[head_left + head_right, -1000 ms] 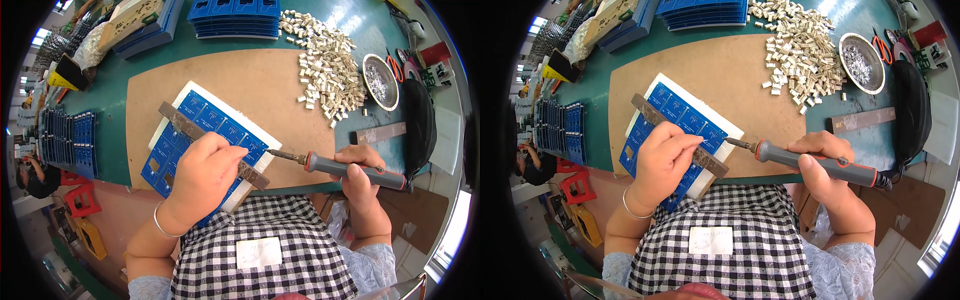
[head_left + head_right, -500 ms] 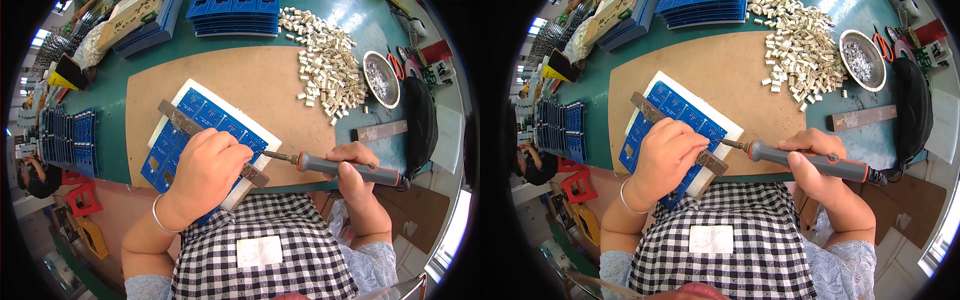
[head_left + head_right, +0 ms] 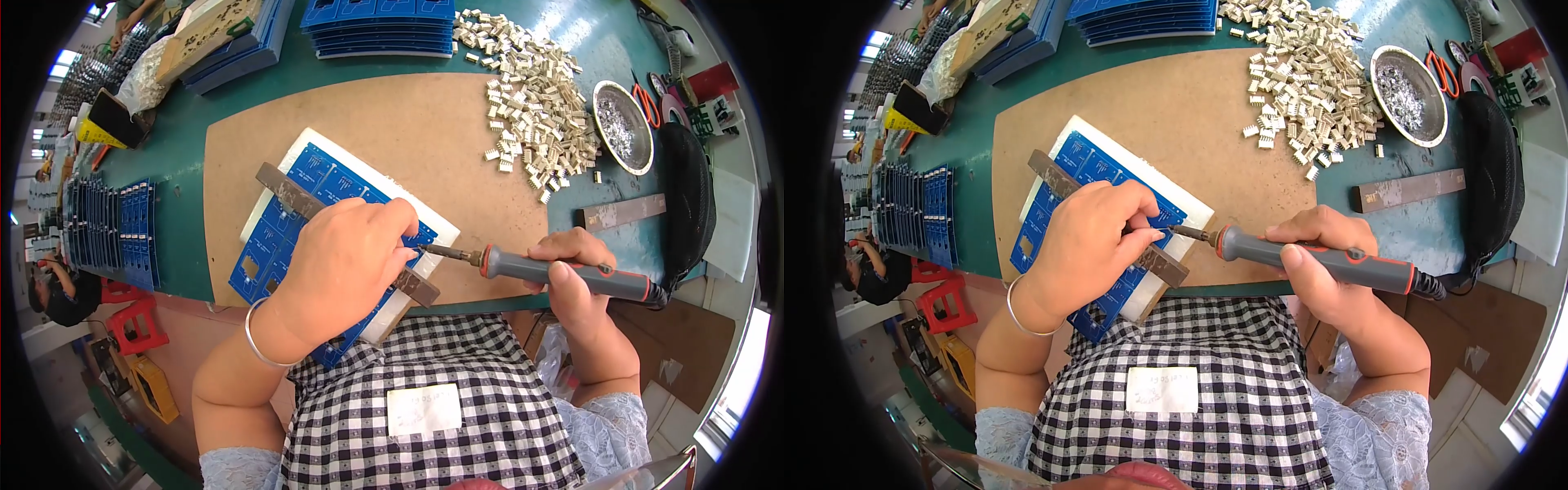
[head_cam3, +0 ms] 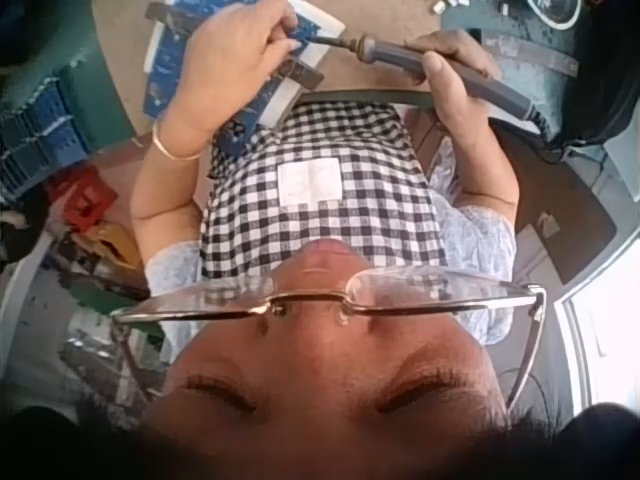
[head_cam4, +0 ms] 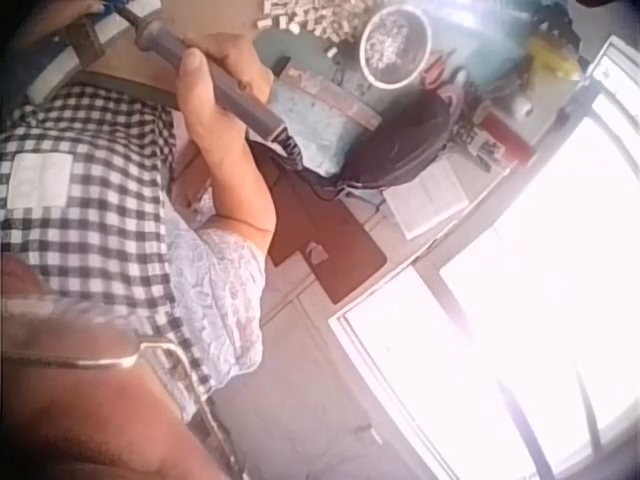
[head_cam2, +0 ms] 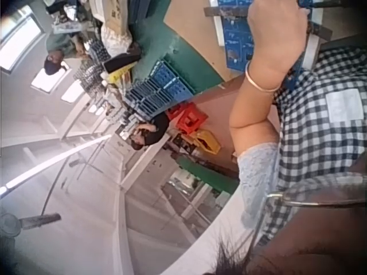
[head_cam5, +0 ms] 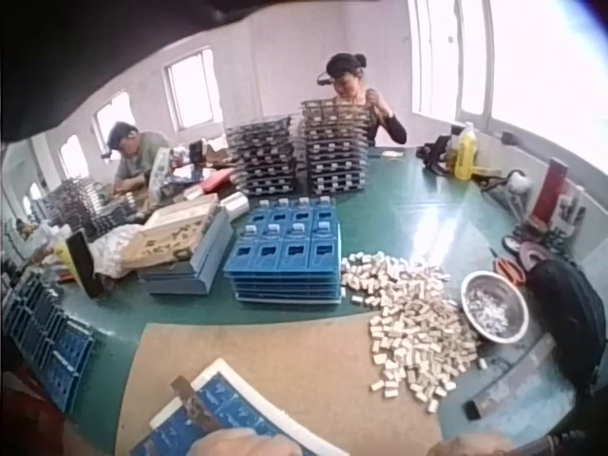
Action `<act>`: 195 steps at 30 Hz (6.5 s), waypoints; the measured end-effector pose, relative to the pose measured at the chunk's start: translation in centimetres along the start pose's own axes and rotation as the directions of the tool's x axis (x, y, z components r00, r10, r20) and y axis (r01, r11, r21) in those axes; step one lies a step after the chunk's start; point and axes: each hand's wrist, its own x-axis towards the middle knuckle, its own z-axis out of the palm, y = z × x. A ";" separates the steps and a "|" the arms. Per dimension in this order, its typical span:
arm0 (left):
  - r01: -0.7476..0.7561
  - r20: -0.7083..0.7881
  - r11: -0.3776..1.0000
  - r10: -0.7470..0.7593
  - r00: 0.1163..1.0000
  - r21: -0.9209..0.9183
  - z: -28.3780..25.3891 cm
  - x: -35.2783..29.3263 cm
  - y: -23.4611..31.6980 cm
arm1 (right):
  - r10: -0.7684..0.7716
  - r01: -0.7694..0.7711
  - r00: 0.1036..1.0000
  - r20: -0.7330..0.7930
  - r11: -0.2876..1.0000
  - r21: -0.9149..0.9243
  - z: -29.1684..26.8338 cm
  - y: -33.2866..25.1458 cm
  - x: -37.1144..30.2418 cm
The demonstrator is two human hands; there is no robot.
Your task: The person solders components onto circuit boards using a soldering iron and solder wire. They remove completed boards to stack them, position new circuit boards onto a fixture pad secured with a metal bar, and solder additional components.
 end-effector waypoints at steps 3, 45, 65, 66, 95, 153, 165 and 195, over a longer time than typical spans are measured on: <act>0.050 -0.029 0.997 -0.052 0.998 -0.066 0.0 0.0 0.0 | -0.023 0.023 1.000 0.011 1.000 -0.013 -0.1 0.0 0.0; -0.068 -0.194 0.998 0.070 0.979 0.013 0.3 -1.7 -0.6 | -0.014 0.021 0.997 -0.070 0.995 0.096 -0.3 0.1 -0.1; -0.036 -0.236 0.997 0.019 0.972 -0.068 -0.3 -1.9 -1.1 | -0.017 0.023 0.997 -0.076 0.997 0.072 -1.2 -0.3 -0.5; 0.066 -0.270 0.992 -0.093 0.958 -0.109 -0.5 -2.3 -1.3 | -0.021 0.025 0.997 -0.077 0.999 0.046 -1.4 -0.4 -0.7; -0.033 -0.570 0.904 -0.240 0.786 -0.426 -2.2 -9.1 -6.3 | -0.055 0.170 0.801 -0.596 0.976 0.139 -4.4 -2.0 -1.4; -0.036 -0.013 -0.038 -0.494 0.869 -0.999 2.0 -18.7 -8.5 | 0.004 0.238 0.962 0.272 0.471 -0.849 6.2 2.1 7.9; -0.022 0.002 -0.041 -0.508 0.861 -0.999 2.5 -19.3 -9.3 | -0.032 0.260 0.960 0.277 0.463 -0.847 6.4 2.0 7.7; -0.168 -0.594 0.978 0.061 0.802 -0.127 -1.4 -17.8 -7.7 | -0.484 0.500 0.861 0.155 0.751 -0.431 9.5 -0.4 2.8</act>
